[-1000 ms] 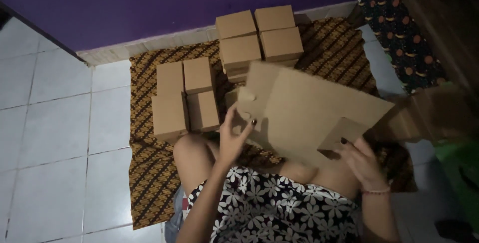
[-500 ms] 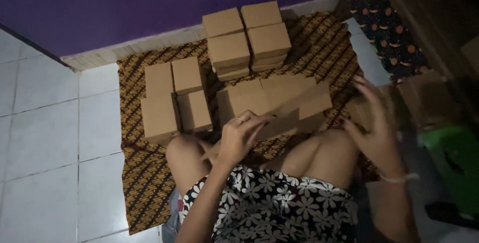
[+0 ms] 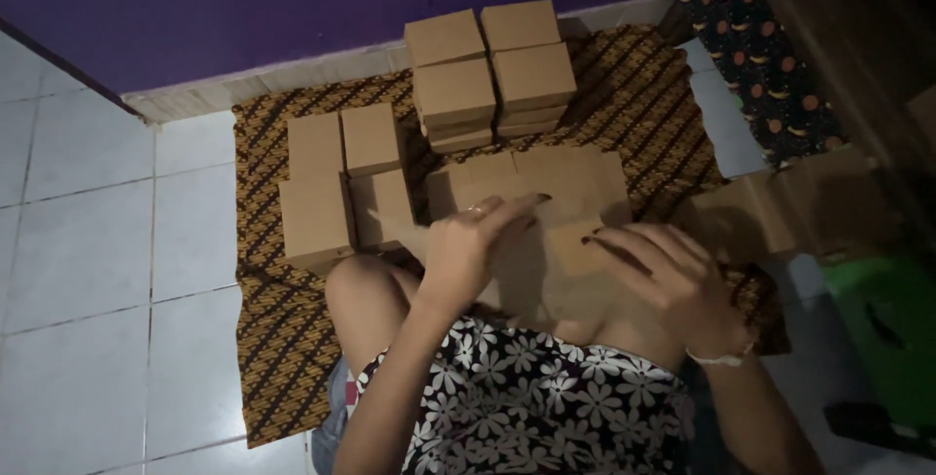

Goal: Folding flat cardboard templates into small boxes and stacking them.

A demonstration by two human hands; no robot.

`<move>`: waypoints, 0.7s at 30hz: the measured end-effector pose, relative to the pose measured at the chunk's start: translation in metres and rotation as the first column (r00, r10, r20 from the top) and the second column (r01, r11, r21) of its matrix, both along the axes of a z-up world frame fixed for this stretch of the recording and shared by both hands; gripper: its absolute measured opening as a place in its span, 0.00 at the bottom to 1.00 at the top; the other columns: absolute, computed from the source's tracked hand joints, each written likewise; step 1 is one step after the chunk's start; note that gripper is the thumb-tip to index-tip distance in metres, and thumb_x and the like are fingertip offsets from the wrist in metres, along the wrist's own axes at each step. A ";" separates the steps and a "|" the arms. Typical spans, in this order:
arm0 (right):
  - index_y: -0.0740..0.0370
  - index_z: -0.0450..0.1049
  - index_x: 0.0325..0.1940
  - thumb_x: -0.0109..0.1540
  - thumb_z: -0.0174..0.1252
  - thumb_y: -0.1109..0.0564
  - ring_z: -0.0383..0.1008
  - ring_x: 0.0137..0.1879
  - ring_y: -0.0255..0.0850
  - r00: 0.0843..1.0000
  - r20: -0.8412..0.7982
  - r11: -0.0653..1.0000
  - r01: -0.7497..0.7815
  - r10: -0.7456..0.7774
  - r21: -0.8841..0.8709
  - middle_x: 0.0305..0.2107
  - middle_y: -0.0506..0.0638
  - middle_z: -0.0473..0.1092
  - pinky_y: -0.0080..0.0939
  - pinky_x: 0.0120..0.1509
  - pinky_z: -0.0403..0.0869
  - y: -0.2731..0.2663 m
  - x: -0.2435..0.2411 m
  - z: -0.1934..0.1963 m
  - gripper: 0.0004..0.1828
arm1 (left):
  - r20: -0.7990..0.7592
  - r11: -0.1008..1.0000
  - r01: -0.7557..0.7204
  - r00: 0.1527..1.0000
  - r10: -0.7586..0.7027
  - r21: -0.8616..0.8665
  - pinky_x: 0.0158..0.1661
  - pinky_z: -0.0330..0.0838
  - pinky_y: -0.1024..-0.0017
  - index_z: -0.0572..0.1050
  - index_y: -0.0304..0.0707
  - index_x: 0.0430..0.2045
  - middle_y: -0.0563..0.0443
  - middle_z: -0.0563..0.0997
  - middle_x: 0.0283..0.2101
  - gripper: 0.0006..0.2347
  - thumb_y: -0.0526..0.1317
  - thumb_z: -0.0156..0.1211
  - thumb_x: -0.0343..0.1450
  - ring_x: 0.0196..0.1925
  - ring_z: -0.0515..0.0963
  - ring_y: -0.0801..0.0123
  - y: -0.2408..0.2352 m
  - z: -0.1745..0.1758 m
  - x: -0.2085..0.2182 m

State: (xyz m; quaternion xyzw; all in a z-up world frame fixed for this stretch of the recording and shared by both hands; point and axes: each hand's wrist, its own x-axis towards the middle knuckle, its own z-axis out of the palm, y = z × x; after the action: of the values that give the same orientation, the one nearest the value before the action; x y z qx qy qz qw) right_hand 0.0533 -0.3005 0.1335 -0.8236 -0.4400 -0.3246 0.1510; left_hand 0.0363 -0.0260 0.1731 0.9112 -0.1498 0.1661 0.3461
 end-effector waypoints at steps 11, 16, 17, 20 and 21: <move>0.66 0.83 0.39 0.59 0.64 0.65 0.78 0.47 0.58 0.893 -0.447 0.998 0.069 -0.061 0.002 0.41 0.63 0.76 0.59 0.49 0.78 0.022 -0.012 0.057 0.05 | 0.215 0.776 0.179 0.901 -0.376 0.605 0.34 0.78 0.70 0.84 0.52 0.18 0.57 0.83 0.21 0.08 0.31 0.63 0.62 0.27 0.85 0.63 -0.019 0.048 0.008; 0.60 0.83 0.40 0.61 0.62 0.62 0.80 0.43 0.50 0.790 -0.573 0.976 0.180 -0.217 -0.122 0.35 0.56 0.79 0.50 0.47 0.80 0.013 -0.004 0.035 0.06 | 0.145 0.842 0.095 0.969 -0.201 0.531 0.43 0.71 0.52 0.81 0.51 0.35 0.48 0.83 0.35 0.08 0.33 0.60 0.67 0.41 0.82 0.57 -0.037 -0.012 0.023; 0.63 0.83 0.39 0.63 0.61 0.62 0.81 0.44 0.50 0.757 -0.592 0.961 0.240 -0.276 -0.140 0.36 0.57 0.80 0.50 0.48 0.80 0.019 -0.007 0.046 0.05 | 0.246 0.889 -0.008 0.962 -0.118 0.458 0.61 0.63 0.44 0.79 0.54 0.49 0.45 0.82 0.49 0.14 0.37 0.60 0.70 0.57 0.79 0.55 -0.037 -0.024 0.020; 0.58 0.83 0.42 0.63 0.61 0.62 0.81 0.48 0.45 0.691 -0.607 0.917 0.341 -0.393 -0.206 0.38 0.49 0.81 0.42 0.52 0.79 0.011 -0.001 0.022 0.07 | -0.118 0.988 0.036 0.993 -0.018 0.148 0.63 0.61 0.46 0.69 0.35 0.57 0.32 0.71 0.57 0.17 0.44 0.53 0.76 0.65 0.68 0.44 -0.051 -0.022 -0.003; 0.58 0.83 0.42 0.63 0.61 0.62 0.81 0.48 0.45 0.689 -0.609 0.917 0.341 -0.393 -0.207 0.38 0.49 0.81 0.42 0.52 0.79 0.008 0.002 0.003 0.07 | -0.120 0.988 0.037 0.993 -0.019 0.148 0.63 0.61 0.46 0.69 0.35 0.57 0.32 0.71 0.57 0.17 0.44 0.53 0.76 0.65 0.68 0.44 -0.057 -0.030 -0.007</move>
State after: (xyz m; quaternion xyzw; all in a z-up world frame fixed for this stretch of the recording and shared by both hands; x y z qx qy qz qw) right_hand 0.0554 -0.2923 0.1363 -0.9603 -0.2005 -0.0314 0.1916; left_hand 0.0290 -0.0833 0.1428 0.9406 -0.1538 0.0952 0.2874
